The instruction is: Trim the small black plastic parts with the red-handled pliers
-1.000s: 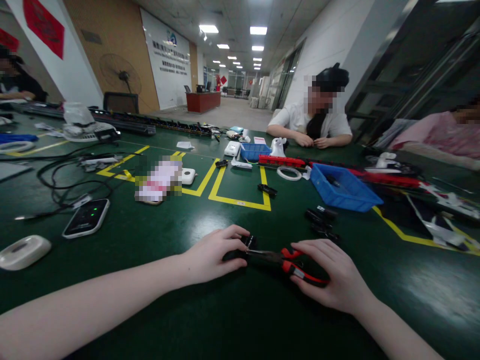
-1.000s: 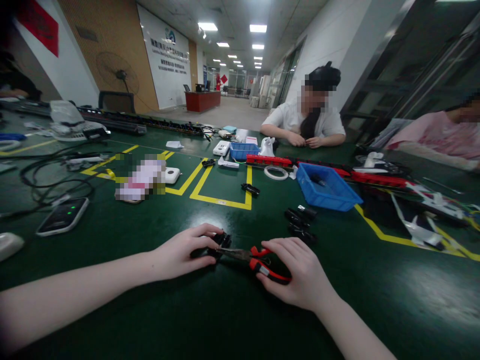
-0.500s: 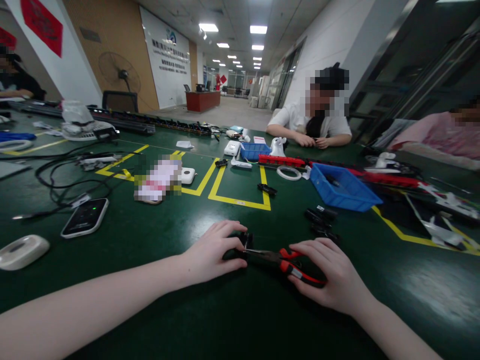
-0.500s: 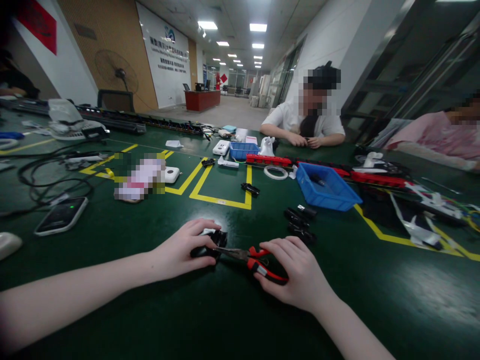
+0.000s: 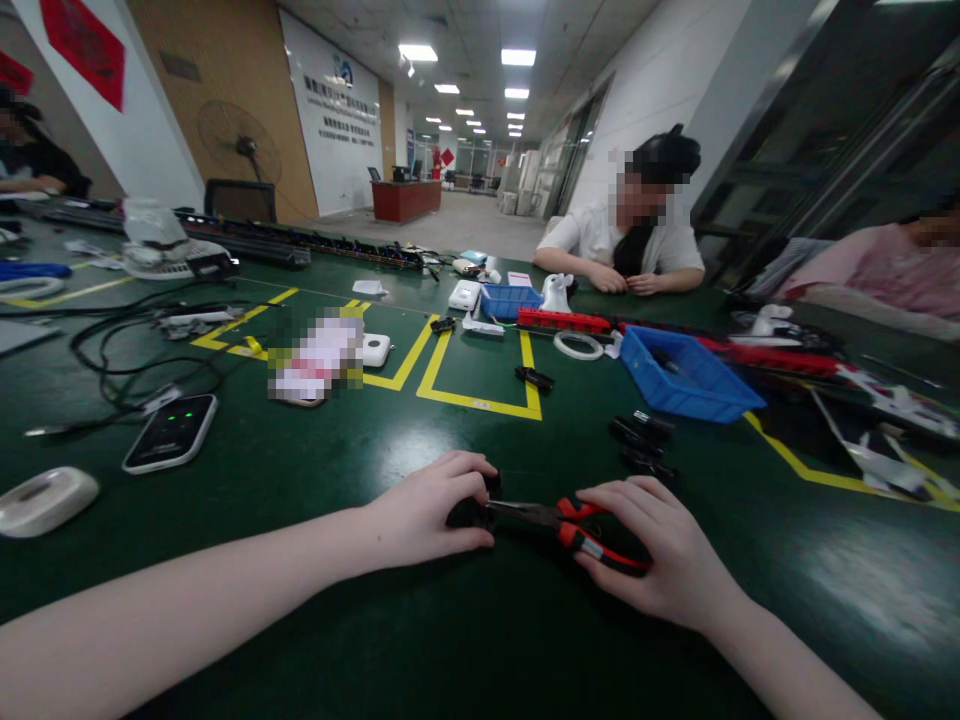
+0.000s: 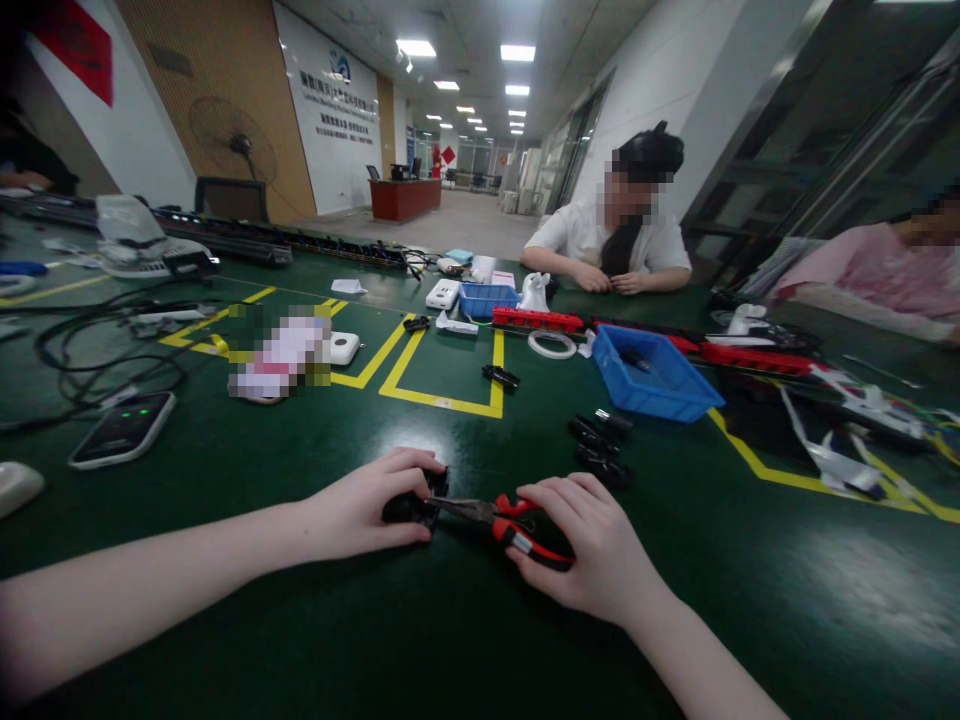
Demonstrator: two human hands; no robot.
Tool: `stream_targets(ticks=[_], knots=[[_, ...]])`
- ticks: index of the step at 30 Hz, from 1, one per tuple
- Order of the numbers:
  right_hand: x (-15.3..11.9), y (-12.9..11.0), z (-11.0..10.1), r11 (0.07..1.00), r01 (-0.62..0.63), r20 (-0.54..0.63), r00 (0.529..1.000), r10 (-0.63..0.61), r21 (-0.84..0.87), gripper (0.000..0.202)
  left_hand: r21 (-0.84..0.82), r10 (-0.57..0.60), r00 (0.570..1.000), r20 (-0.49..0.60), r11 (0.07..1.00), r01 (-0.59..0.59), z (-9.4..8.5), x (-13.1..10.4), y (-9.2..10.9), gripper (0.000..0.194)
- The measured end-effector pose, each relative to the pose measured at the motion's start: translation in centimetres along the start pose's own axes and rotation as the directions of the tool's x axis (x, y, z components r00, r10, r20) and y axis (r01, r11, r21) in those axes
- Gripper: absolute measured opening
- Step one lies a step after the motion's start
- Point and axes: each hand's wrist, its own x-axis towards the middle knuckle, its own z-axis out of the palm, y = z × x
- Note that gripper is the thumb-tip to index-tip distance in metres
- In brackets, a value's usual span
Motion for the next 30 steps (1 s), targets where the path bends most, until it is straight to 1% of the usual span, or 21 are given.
stream_targets(ticks=[5,14,19,25,30], knots=[[0.01,-0.19,0.34,1.000,-0.008,-0.012,1.000,0.008,0.006,0.042,-0.022,-0.019,1.000,-0.012,1.000,0.019,-0.08,0.07,-0.01,0.026],[0.23,-0.59,0.59,0.999,-0.037,-0.011,0.999,0.037,0.029,0.039,-0.034,-0.019,1.000,-0.007,0.999,0.019,-0.19,0.14,0.13,0.027],[0.08,-0.31,0.53,0.998,-0.052,0.009,0.999,0.052,0.029,0.039,-0.043,-0.024,1.000,-0.006,0.999,0.023,-0.11,0.15,0.17,0.025],[-0.28,0.22,0.22,0.999,-0.043,-0.001,0.999,0.043,0.010,0.041,-0.030,0.002,1.000,-0.004,1.000,-0.002,-0.03,0.12,-0.13,0.024],[-0.44,0.41,0.06,0.999,-0.044,0.018,0.999,0.044,0.006,0.042,-0.028,0.005,1.000,-0.013,1.000,-0.005,0.02,0.11,-0.16,0.025]])
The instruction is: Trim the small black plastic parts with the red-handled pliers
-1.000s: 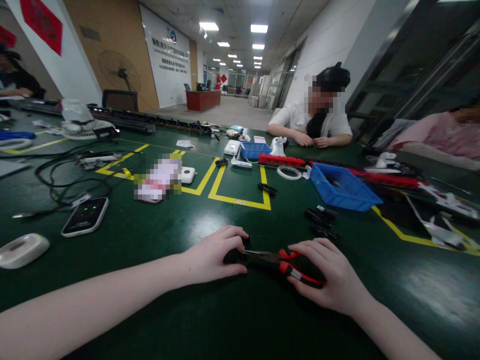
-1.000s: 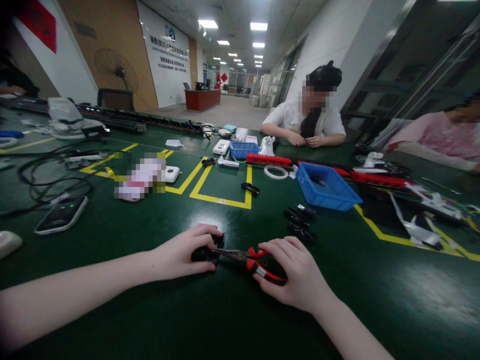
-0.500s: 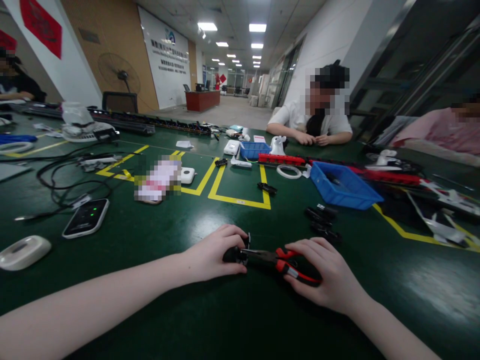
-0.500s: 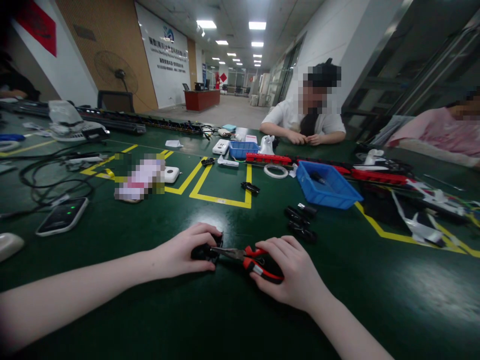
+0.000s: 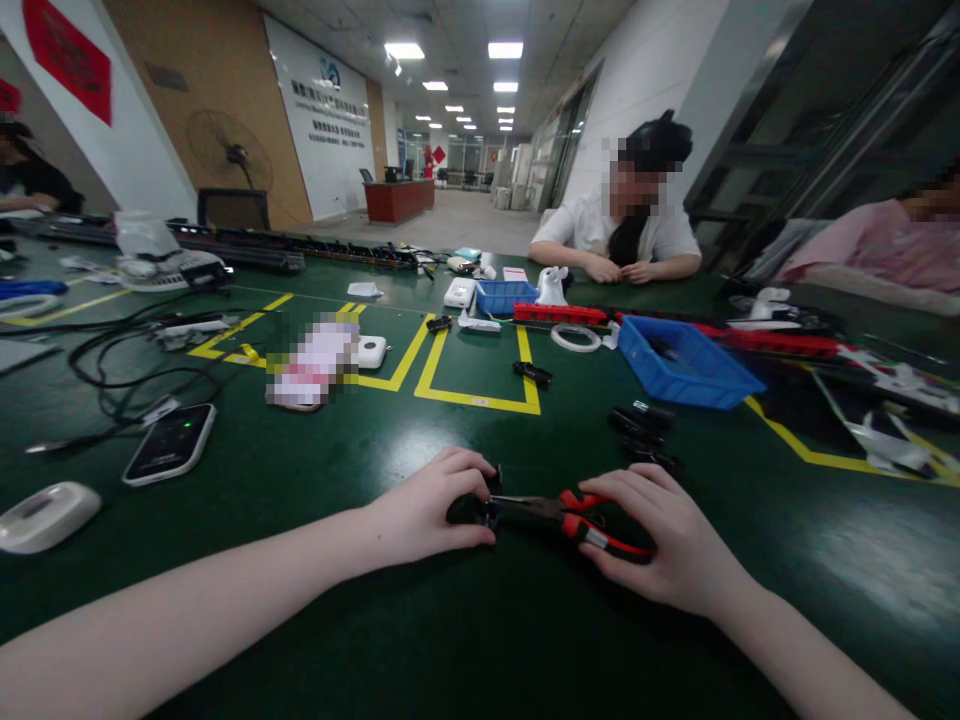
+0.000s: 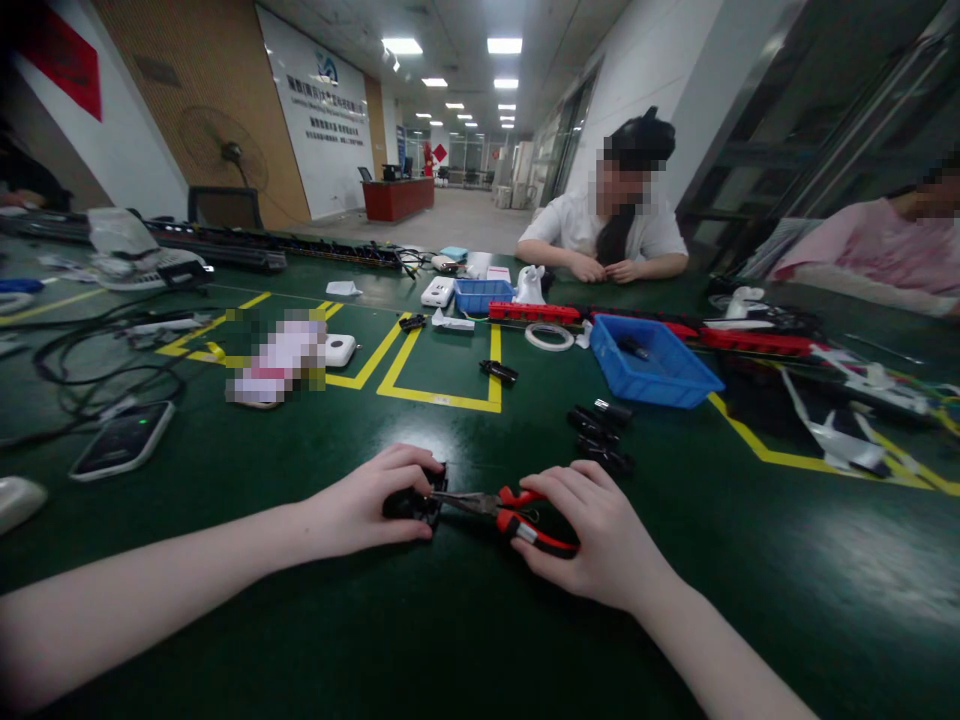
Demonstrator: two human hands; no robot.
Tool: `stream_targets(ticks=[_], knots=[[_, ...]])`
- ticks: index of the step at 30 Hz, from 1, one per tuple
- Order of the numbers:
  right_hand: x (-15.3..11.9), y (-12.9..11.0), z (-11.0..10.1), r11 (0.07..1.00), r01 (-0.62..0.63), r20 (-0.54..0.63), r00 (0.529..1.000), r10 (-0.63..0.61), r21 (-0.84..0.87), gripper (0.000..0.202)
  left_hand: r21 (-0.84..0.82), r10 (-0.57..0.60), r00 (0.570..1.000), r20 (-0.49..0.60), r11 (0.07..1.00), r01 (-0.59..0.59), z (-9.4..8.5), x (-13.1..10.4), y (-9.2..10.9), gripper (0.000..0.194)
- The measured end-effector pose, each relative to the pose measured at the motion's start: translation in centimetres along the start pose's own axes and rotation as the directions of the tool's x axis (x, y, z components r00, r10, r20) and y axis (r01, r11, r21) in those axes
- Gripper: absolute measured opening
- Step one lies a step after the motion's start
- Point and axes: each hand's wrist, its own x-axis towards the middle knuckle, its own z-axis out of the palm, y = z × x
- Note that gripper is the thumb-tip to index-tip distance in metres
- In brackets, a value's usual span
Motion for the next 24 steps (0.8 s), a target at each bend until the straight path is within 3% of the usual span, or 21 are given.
stream_targets(ticks=[24], knots=[[0.13,-0.16,0.27,0.999,0.029,-0.029,0.999,-0.029,0.016,0.043,0.007,-0.001,1.000,0.004,1.000,0.001,-0.06,0.02,0.00,0.024]])
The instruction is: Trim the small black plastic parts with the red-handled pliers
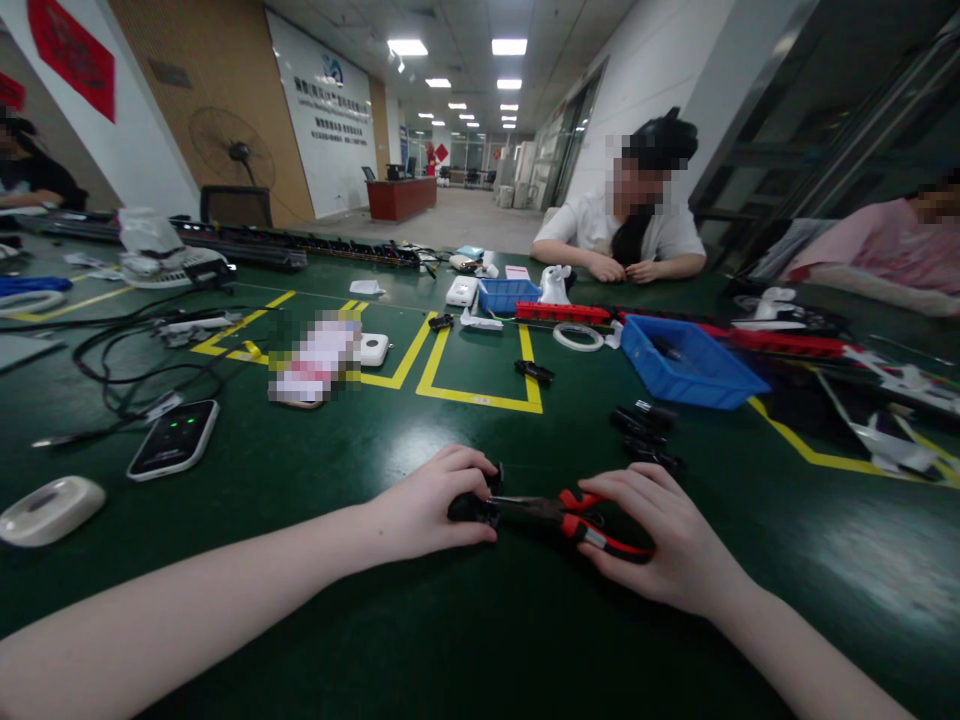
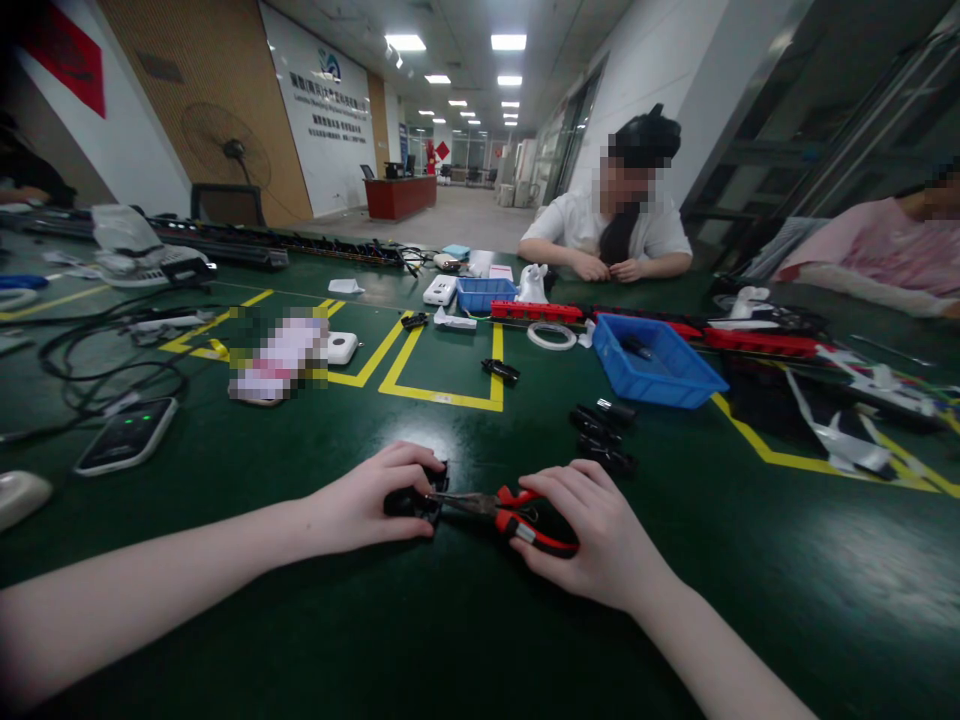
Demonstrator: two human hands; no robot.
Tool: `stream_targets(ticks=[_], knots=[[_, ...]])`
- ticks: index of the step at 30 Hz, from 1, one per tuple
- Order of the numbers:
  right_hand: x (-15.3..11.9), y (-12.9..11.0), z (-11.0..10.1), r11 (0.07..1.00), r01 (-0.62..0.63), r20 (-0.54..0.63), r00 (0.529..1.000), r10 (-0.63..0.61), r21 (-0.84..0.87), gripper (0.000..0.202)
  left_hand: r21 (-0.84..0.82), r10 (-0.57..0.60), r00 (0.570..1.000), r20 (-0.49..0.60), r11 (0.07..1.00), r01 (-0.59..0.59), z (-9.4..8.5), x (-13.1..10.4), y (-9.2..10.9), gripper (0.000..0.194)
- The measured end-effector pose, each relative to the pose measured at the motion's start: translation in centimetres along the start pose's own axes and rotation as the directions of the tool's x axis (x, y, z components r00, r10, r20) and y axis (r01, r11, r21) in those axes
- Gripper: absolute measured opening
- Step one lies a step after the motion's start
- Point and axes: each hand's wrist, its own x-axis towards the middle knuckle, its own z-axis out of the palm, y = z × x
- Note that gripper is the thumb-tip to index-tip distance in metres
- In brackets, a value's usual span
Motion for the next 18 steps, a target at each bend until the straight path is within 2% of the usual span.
stream_targets(ticks=[18], knots=[[0.16,0.05,-0.06,0.998,0.049,-0.010,0.999,-0.049,-0.037,0.043,0.008,0.006,1.000,0.003,1.000,-0.006,-0.11,0.10,0.20,0.022]])
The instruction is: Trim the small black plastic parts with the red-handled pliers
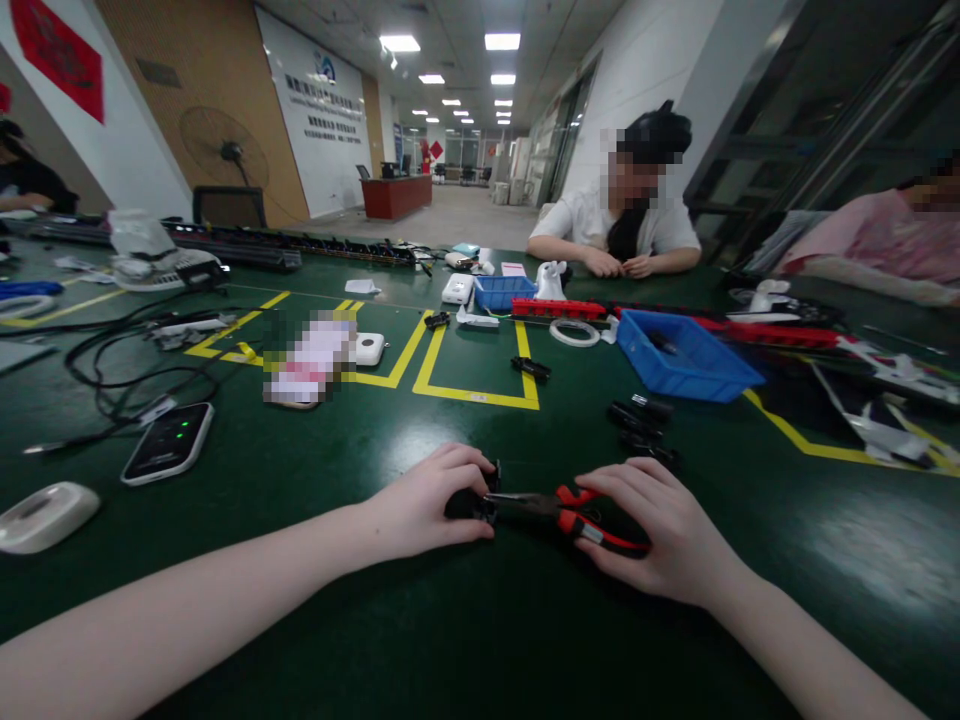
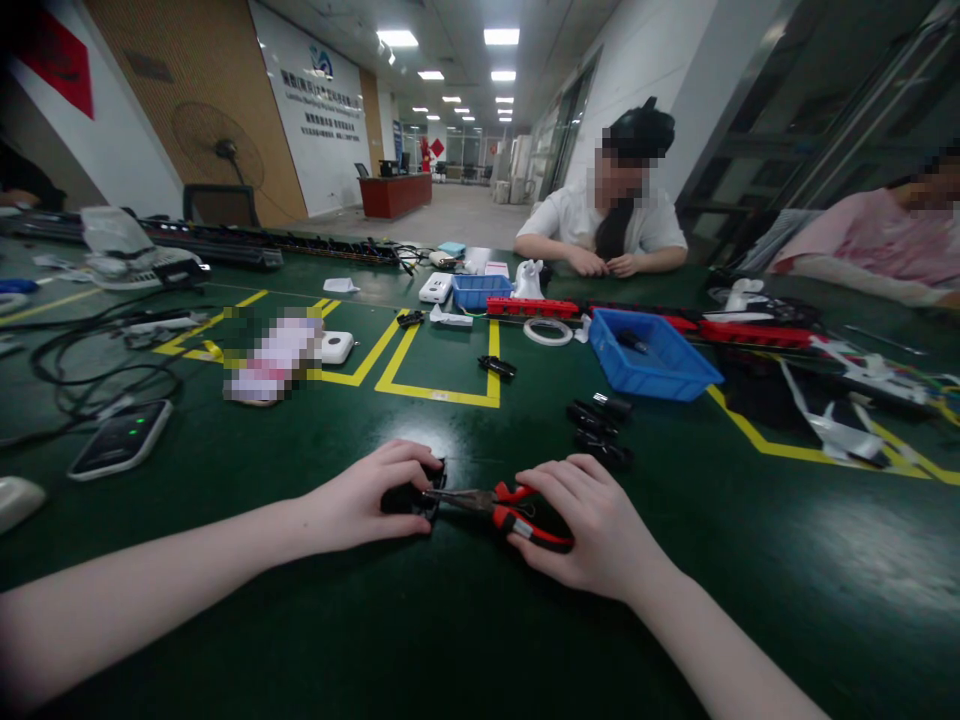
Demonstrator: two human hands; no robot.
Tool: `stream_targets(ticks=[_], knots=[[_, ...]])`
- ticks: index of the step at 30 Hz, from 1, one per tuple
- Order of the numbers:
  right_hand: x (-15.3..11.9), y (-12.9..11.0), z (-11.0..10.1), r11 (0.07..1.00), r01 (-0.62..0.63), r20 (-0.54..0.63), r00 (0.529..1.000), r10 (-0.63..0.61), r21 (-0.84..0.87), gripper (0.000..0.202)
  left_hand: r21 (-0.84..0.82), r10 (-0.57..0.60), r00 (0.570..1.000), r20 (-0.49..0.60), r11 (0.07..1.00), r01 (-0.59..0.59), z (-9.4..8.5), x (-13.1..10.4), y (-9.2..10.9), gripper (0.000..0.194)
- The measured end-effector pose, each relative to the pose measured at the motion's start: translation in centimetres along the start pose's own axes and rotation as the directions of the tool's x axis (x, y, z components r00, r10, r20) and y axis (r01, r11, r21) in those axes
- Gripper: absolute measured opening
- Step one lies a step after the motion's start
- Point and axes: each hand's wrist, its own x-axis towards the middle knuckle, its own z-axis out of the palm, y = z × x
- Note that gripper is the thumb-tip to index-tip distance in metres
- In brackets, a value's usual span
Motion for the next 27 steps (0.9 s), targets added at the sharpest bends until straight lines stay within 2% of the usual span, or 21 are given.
stream_targets(ticks=[11,23,27], knots=[[0.6,-0.3,-1.0,0.999,0.027,0.016,1.000,-0.026,-0.022,0.041,0.019,0.028,1.000,0.006,0.999,-0.028,0.0,0.0,-0.1,0.023],[0.3,-0.4,0.1,1.000,0.005,0.005,1.000,-0.005,0.002,0.040,0.001,0.015,1.000,0.008,1.000,-0.015,0.0,0.0,-0.3,0.024],[0.4,-0.4,-0.2,1.000,0.009,0.003,1.000,-0.009,-0.010,0.040,0.010,0.012,1.000,0.010,1.000,-0.013,0.0,0.0,-0.2,0.024]])
